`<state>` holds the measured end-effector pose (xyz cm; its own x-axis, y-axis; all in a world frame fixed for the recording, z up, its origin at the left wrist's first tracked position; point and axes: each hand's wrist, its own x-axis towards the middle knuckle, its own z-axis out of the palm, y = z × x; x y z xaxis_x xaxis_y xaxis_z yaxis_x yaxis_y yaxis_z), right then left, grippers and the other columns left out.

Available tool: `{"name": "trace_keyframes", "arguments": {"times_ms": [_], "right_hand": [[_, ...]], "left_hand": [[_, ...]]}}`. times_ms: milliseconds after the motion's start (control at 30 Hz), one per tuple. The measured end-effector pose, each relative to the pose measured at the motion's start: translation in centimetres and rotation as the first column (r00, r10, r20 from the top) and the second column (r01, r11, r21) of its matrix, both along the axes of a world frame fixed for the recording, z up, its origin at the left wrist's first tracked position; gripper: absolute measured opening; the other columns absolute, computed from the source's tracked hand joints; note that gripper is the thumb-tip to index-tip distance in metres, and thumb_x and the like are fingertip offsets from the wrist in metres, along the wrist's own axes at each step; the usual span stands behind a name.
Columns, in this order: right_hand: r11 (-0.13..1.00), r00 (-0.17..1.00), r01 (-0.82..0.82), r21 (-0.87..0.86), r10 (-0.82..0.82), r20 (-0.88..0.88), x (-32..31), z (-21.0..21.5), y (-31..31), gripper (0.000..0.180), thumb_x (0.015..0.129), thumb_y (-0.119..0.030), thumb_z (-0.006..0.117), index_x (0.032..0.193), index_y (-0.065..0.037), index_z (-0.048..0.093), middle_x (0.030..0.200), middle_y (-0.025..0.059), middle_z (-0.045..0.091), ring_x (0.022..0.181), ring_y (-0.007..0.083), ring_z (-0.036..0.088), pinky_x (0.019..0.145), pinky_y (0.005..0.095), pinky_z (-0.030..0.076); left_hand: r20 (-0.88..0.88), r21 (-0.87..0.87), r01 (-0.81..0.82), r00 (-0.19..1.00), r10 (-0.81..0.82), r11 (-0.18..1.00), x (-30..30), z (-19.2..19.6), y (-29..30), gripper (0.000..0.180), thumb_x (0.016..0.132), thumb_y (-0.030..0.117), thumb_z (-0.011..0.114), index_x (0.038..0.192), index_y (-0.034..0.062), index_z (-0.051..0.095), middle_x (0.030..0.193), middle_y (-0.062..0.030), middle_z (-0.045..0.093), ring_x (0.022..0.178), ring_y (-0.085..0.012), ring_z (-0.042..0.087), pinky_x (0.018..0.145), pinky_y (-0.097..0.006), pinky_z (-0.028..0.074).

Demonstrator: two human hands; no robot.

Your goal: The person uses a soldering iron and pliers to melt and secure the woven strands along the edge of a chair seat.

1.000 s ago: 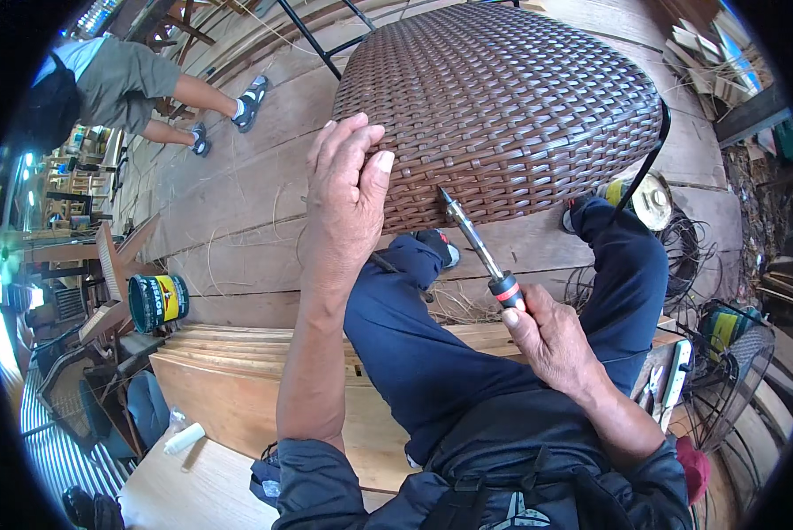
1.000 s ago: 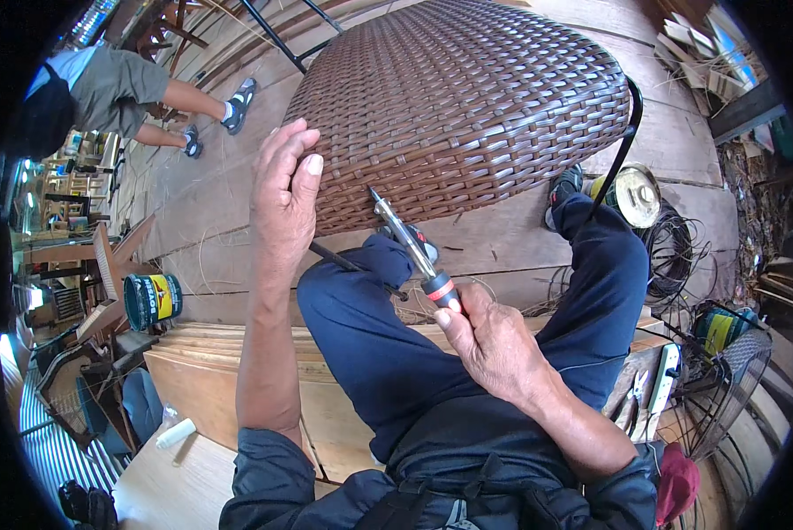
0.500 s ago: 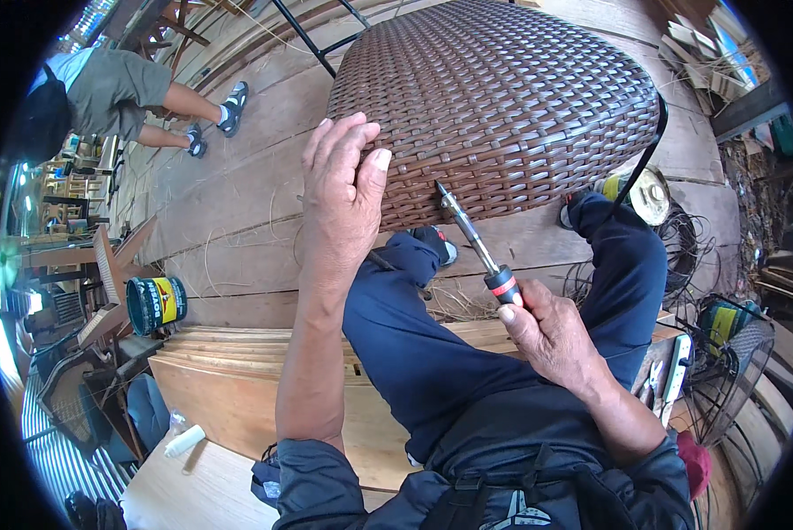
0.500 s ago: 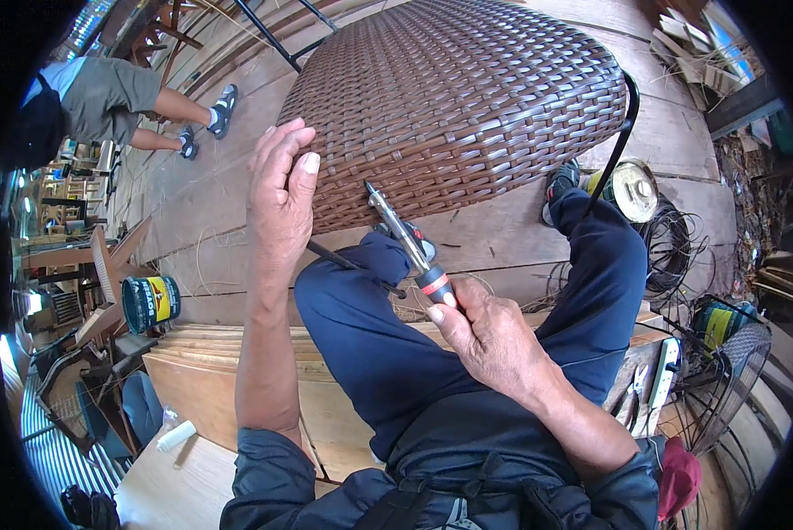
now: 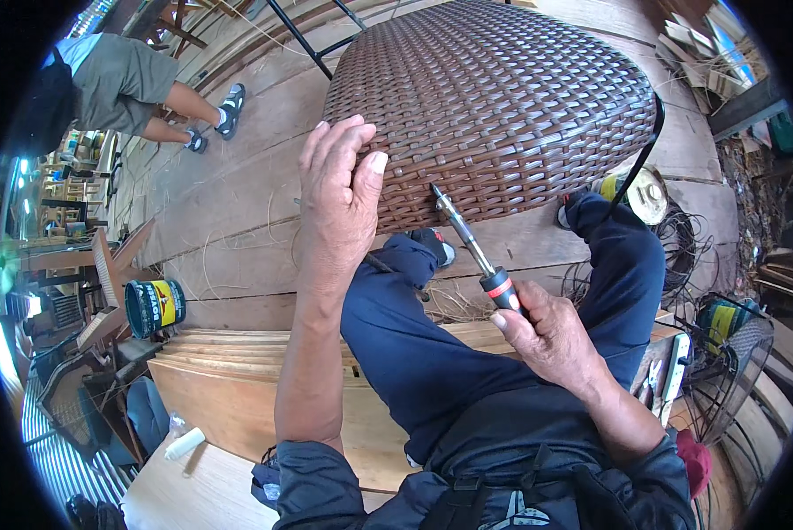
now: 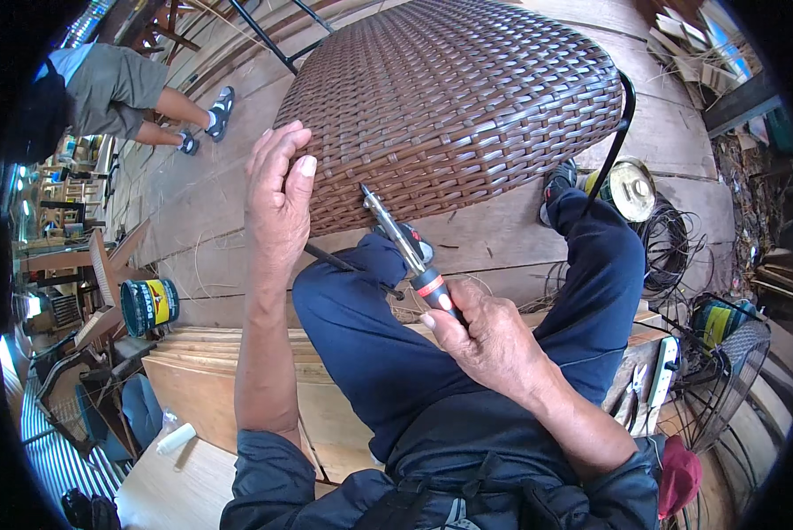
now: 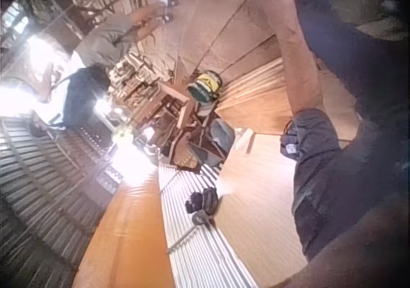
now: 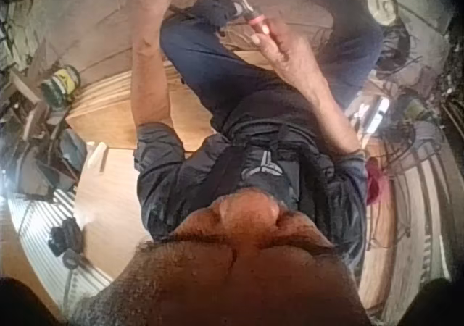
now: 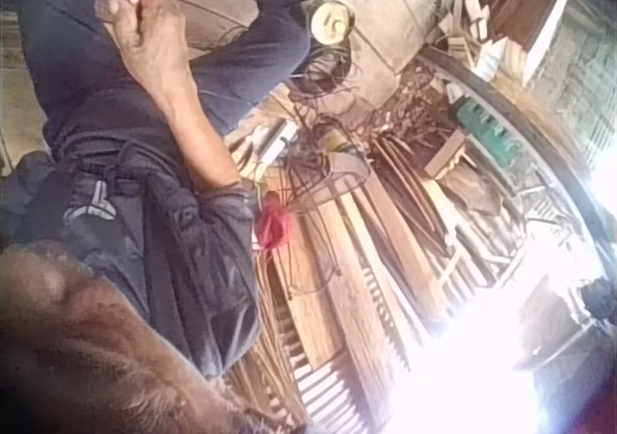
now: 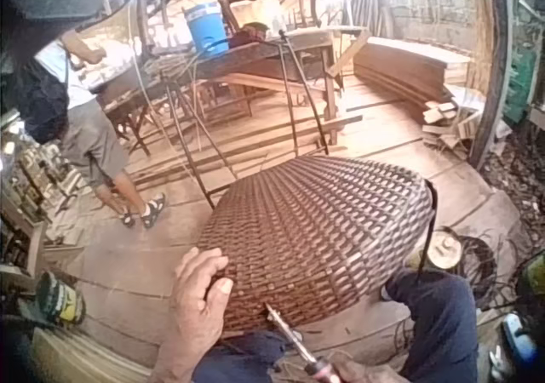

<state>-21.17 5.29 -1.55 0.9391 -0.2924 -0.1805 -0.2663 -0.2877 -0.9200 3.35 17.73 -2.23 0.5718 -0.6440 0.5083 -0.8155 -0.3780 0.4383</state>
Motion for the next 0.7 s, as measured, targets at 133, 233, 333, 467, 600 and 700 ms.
{"name": "trace_keyframes", "arguments": {"times_ms": [133,233,333,467,600,700], "right_hand": [[1.0,1.0,0.017,0.005,-0.017,0.019,-0.9,0.2,-0.1,0.027,0.094,-0.026,0.058,0.095,0.001,0.052,0.064,0.0099,0.047,0.055,0.0201,0.047,0.054,0.0332,0.041],[0.998,0.998,0.048,0.05,-0.05,0.039,-2.6,0.6,-0.5,0.027,0.095,-0.027,0.057,0.095,-0.001,0.052,0.062,0.0046,0.048,0.053,0.0129,0.047,0.05,0.0282,0.039],[0.977,0.992,0.118,0.179,-0.126,0.031,-2.7,0.9,-0.5,0.028,0.097,-0.03,0.056,0.094,-0.002,0.051,0.061,-0.0029,0.048,0.053,0.0031,0.045,0.047,0.0207,0.036],[0.985,0.996,0.067,0.16,-0.057,-0.07,-2.0,1.3,-0.8,0.027,0.096,-0.026,0.056,0.103,0.0,0.053,0.071,0.0148,0.052,0.062,0.0263,0.056,0.059,0.0371,0.046],[0.984,0.995,0.062,0.167,-0.049,-0.083,-1.2,1.3,-0.7,0.03,0.098,-0.028,0.054,0.104,0.0,0.053,0.072,0.0144,0.053,0.063,0.025,0.057,0.061,0.0365,0.047],[0.98,0.995,0.086,0.18,-0.092,0.029,-1.1,0.3,-0.2,0.031,0.098,-0.031,0.054,0.097,-0.001,0.051,0.063,-0.0003,0.048,0.053,0.0055,0.047,0.047,0.0227,0.04]], "left_hand": [[-0.037,0.075,-0.009,0.999,0.012,0.997,-0.4,0.7,0.0,0.04,0.089,0.026,0.064,0.12,0.0024,0.057,0.127,-0.0158,0.056,0.127,-0.0376,0.042,0.108,-0.046,0.033],[-0.002,0.192,-0.066,0.998,0.068,0.979,-2.2,2.2,-1.1,0.052,0.085,0.036,0.068,0.123,0.0019,0.055,0.131,-0.0167,0.053,0.129,-0.0385,0.039,0.109,-0.048,0.032],[0.072,0.283,-0.108,0.993,0.091,0.953,-2.7,2.0,-1.2,0.065,0.08,0.043,0.072,0.127,0.0029,0.053,0.136,-0.0173,0.047,0.131,-0.0394,0.037,0.109,-0.049,0.03],[0.11,0.236,-0.116,0.99,0.093,0.965,-3.3,1.9,-1.4,0.051,0.083,0.036,0.07,0.121,0.0048,0.057,0.13,-0.0136,0.052,0.128,-0.0335,0.041,0.107,-0.047,0.033],[0.129,0.073,0.023,0.991,-0.032,0.997,-3.2,1.7,-1.4,0.025,0.084,0.016,0.069,0.106,0.0058,0.063,0.11,-0.0078,0.063,0.112,-0.028,0.056,0.099,-0.042,0.04],[0.207,0.02,0.056,0.977,-0.059,0.998,-3.2,1.8,-1.8,0.022,0.079,0.008,0.071,0.1,0.005,0.064,0.101,-0.0072,0.065,0.099,-0.0268,0.062,0.09,-0.038,0.047]]}}
